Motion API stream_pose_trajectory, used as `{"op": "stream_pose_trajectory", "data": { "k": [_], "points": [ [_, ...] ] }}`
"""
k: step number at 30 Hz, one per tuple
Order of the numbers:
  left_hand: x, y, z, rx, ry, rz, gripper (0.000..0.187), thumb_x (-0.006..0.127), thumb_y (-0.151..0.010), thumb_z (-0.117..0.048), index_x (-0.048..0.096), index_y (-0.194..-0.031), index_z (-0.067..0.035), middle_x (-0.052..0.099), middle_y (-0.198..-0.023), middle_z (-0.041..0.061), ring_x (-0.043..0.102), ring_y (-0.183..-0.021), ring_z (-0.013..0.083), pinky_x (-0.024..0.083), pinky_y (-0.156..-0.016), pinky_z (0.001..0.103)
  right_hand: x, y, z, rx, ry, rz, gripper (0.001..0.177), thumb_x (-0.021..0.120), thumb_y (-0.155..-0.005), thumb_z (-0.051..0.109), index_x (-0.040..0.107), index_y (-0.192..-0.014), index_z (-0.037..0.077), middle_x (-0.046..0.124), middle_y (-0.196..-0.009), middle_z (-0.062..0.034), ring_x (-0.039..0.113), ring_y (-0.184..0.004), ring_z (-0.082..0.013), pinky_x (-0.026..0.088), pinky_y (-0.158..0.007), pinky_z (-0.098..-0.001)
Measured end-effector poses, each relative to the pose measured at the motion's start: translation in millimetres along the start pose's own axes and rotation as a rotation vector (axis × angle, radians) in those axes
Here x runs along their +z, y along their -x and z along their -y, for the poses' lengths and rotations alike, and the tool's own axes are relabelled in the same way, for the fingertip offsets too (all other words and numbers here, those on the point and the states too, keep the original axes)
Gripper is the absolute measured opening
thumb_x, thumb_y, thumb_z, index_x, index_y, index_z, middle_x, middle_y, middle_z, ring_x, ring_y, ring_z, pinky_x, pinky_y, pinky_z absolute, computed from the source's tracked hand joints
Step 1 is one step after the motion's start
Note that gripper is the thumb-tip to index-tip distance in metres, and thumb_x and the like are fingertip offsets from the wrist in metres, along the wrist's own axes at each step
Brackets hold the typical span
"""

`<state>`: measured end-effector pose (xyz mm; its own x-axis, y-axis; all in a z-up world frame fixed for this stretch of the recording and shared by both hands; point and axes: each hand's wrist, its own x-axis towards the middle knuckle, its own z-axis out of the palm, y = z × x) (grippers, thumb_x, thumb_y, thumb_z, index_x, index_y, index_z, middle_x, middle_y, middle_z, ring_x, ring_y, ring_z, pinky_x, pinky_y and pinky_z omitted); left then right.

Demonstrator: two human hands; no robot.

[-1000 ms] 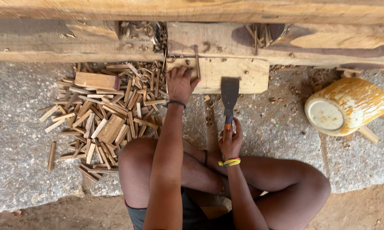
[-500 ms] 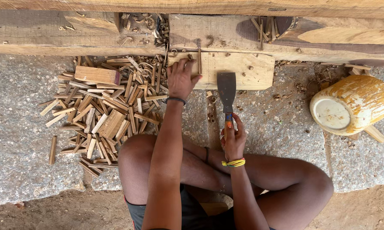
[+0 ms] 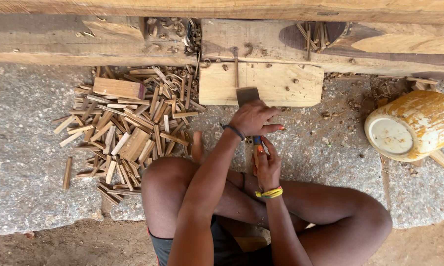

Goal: The person sits on the ground and uses a chisel to carve small wooden sticks on a wooden block. They repeatedly position the sticks and strike the chisel to shape the wood, with a pile of finished pieces accumulating nearby.

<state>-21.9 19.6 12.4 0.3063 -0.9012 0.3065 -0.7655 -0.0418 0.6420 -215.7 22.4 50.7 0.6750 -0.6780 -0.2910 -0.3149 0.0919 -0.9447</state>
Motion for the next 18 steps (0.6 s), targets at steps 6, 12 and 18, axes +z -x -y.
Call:
{"op": "stream_pose_trajectory", "data": {
  "k": [6, 12, 18],
  "points": [
    [-0.8, 5.6, 2.5, 0.029, -0.083, -0.088, 0.047, 0.062, -0.096, -0.057, 0.071, -0.082, -0.013, 0.07, -0.065, 0.003, 0.069, -0.062, 0.0186, 0.059, -0.07, 0.039, 3.0, -0.3, 5.2, 0.001, -0.005, 0.025, 0.044, 0.047, -0.103, 0.013, 0.054, -0.145, 0.002, 0.066, -0.072, -0.0061, 0.049, -0.045, -0.0049, 0.038, -0.037, -0.0233],
    [0.0, 2.4, 4.2, 0.027, -0.094, -0.086, 0.048, 0.061, -0.099, -0.054, 0.071, -0.079, -0.012, 0.068, -0.062, 0.004, 0.067, -0.057, 0.0179, 0.059, -0.068, 0.039, 3.7, -4.5, 2.1, 0.006, -0.031, 0.02, 0.045, 0.047, -0.102, 0.012, 0.054, -0.146, 0.002, 0.066, -0.073, -0.0068, 0.048, -0.045, -0.0055, 0.037, -0.037, -0.0238],
    [-4.6, 2.6, 0.3, 0.048, -0.103, -0.151, 0.049, 0.06, -0.098, -0.054, 0.069, -0.075, -0.013, 0.067, -0.06, 0.003, 0.068, -0.057, 0.0184, 0.059, -0.069, 0.039, 1.6, -4.5, 1.5, 0.006, -0.032, 0.023, 0.045, 0.047, -0.103, 0.013, 0.054, -0.146, 0.003, 0.066, -0.073, -0.0058, 0.049, -0.046, -0.0048, 0.038, -0.038, -0.0228]
  ]
}}
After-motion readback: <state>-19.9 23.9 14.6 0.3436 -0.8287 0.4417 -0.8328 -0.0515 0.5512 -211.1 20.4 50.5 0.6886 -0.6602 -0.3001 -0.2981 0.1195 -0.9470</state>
